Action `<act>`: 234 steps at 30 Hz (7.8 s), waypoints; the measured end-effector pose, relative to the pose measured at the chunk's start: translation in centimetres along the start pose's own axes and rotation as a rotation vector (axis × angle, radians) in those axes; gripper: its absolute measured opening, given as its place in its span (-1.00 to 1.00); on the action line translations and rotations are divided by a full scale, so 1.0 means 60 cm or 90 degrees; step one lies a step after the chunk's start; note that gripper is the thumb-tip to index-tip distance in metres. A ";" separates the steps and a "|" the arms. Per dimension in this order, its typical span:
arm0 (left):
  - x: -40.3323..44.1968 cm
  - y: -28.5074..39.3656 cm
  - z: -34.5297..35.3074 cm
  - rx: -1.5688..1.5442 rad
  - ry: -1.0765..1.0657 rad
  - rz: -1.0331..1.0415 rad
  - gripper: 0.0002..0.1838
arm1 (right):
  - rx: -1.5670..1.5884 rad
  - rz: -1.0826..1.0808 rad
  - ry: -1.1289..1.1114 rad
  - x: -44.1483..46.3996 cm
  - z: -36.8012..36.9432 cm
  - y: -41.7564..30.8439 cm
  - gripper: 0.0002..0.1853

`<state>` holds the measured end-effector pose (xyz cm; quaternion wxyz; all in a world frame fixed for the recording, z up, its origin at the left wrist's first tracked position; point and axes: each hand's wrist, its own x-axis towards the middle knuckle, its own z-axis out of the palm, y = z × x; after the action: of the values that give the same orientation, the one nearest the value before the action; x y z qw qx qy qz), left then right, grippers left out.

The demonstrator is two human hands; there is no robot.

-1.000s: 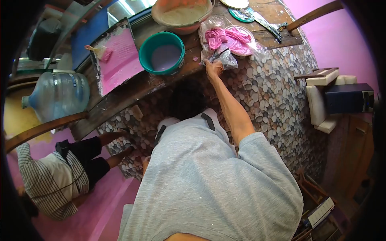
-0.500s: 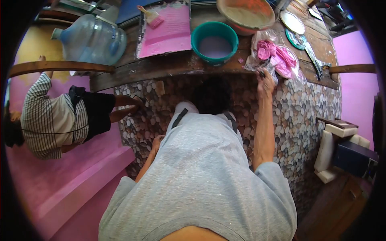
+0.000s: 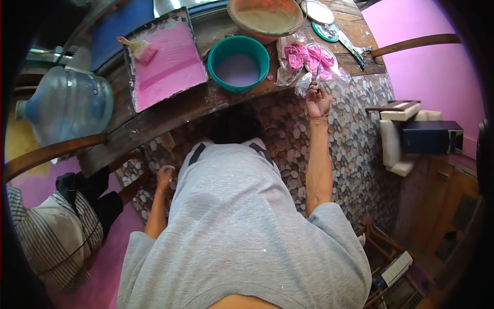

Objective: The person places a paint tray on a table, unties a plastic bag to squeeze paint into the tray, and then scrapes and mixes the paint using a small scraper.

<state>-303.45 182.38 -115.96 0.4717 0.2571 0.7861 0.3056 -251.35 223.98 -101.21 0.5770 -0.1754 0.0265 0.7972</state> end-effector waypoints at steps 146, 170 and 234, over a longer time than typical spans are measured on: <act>0.495 0.591 -0.171 -0.538 -0.098 0.104 -0.17 | -1.230 -0.464 -0.177 0.067 0.203 0.600 -0.78; 0.461 0.607 -0.176 -0.465 -0.013 0.036 -0.06 | -1.192 -0.291 -0.097 0.047 0.222 0.617 -0.81; 0.507 0.574 -0.176 -0.490 0.024 0.120 0.03 | -1.303 -0.284 -0.423 0.052 0.241 0.761 -0.84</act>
<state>-321.79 224.38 -104.96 0.4889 0.1272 0.5956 0.6245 -298.27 215.18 -95.93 0.2681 -0.3485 -0.8362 0.3277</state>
